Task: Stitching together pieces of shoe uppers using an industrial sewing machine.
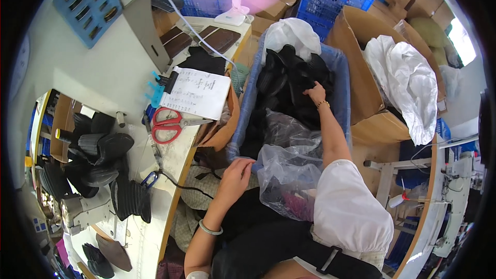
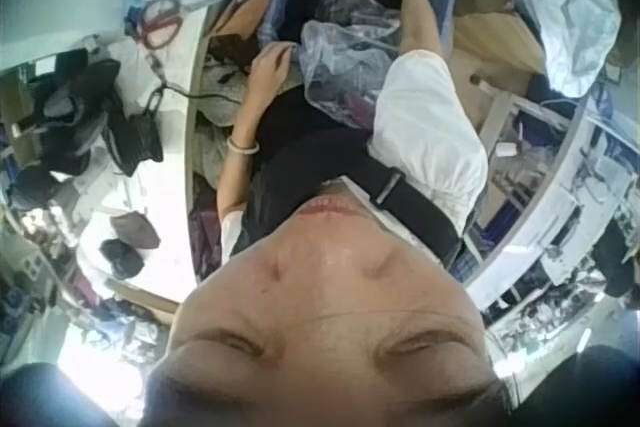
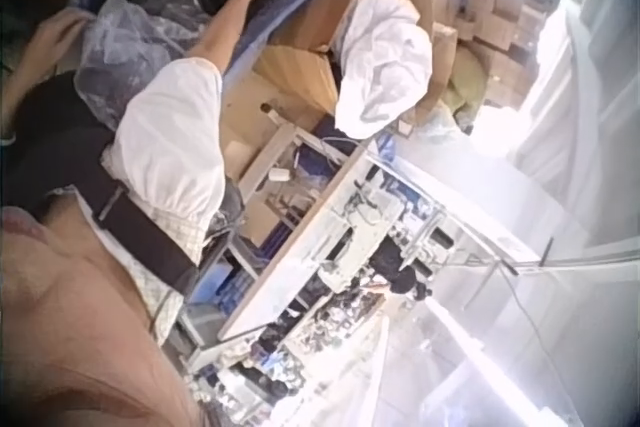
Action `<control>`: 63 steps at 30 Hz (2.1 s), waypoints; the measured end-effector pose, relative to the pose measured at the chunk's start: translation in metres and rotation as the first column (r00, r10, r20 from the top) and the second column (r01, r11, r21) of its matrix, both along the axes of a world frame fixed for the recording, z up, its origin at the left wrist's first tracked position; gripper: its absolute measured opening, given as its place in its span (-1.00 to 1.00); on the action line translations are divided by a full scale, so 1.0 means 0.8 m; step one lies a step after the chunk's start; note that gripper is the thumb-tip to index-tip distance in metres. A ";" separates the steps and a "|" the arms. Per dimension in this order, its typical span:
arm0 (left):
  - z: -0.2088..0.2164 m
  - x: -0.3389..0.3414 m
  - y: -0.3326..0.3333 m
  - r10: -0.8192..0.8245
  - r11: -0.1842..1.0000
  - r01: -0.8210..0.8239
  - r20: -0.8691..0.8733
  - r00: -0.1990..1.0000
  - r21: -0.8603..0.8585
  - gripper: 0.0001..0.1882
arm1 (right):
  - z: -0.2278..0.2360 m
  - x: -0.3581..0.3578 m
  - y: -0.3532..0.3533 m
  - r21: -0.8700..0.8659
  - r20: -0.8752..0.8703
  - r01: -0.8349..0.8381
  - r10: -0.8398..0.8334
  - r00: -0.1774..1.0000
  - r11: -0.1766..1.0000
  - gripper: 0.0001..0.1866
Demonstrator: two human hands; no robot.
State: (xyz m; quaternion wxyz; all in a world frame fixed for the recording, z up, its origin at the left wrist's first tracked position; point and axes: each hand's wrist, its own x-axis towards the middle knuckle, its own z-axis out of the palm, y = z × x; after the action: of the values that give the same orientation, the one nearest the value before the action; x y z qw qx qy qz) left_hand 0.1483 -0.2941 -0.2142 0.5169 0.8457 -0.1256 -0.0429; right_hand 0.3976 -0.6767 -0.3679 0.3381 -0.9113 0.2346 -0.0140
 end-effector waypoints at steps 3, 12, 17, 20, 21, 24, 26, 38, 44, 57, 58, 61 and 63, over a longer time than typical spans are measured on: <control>0.021 -0.002 -0.003 -0.012 0.999 0.016 0.114 0.993 -0.036 -0.86 | 0.018 -0.020 -0.046 0.171 0.174 0.103 -0.132 0.976 0.980 -0.10; 0.037 -0.023 0.026 0.122 0.990 -0.111 0.144 0.982 -0.083 -0.86 | 0.197 -0.068 -0.054 -0.004 0.469 0.043 -0.036 0.882 0.999 -0.46; 0.064 -0.047 0.022 0.154 0.985 -0.141 0.148 0.977 -0.100 -0.85 | 0.329 -0.125 0.026 -0.208 0.598 -0.056 0.173 0.782 0.976 -0.36; 0.088 -0.062 0.028 0.217 0.975 -0.188 0.309 0.926 -0.120 -0.84 | 0.421 -0.190 0.121 0.326 0.633 -0.461 0.171 0.755 0.825 -0.60; 0.096 -0.065 0.033 0.237 0.971 -0.210 0.377 0.896 -0.112 -0.82 | 0.443 -0.209 0.155 0.275 0.686 -0.612 0.294 0.665 0.742 -0.59; 0.131 -0.093 0.062 0.508 0.861 -0.416 0.435 0.744 -0.294 -0.78 | 0.465 -0.240 0.250 0.011 0.679 -0.846 0.617 0.397 0.533 -0.46; 0.126 -0.104 0.097 0.651 0.754 -0.485 0.597 0.468 -0.442 -0.67 | 0.442 -0.219 0.315 -0.255 0.793 -0.934 0.607 -0.054 0.250 -0.46; 0.206 -0.114 0.231 0.820 0.456 -0.872 0.466 0.334 -0.177 -0.37 | 0.480 -0.164 0.626 -0.208 0.583 -0.955 0.757 -0.295 -0.212 -0.40; 0.204 -0.094 0.259 0.893 0.410 -0.891 0.286 0.348 -0.197 -0.59 | 0.469 -0.151 0.657 -0.086 0.440 -0.991 0.888 -0.133 -0.106 -0.16; 0.222 -0.133 0.269 0.758 0.425 -0.901 0.580 0.300 -0.090 -0.53 | 0.439 -0.150 0.637 -0.014 0.609 -0.992 0.786 -0.108 -0.126 -0.22; 0.222 -0.140 0.270 0.758 0.426 -0.901 0.578 0.302 -0.088 -0.53 | 0.438 -0.150 0.639 0.001 0.647 -0.998 0.762 -0.044 -0.058 -0.27; 0.214 -0.159 0.278 0.843 0.510 -0.819 0.340 0.417 -0.262 -0.62 | 0.430 -0.158 0.640 -0.056 0.651 -0.994 0.758 0.035 0.094 -0.34; 0.203 -0.178 0.286 0.850 0.521 -0.819 0.229 0.474 -0.238 -0.63 | 0.425 -0.173 0.641 -0.143 0.643 -0.965 0.762 0.079 0.221 -0.41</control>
State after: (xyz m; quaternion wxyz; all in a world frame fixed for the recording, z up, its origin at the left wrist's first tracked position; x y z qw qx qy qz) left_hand 0.0060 -0.0651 -0.0516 0.4842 0.7684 0.2190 0.3567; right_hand 0.2591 -0.1640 -0.0280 0.4722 -0.7347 -0.4843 -0.0525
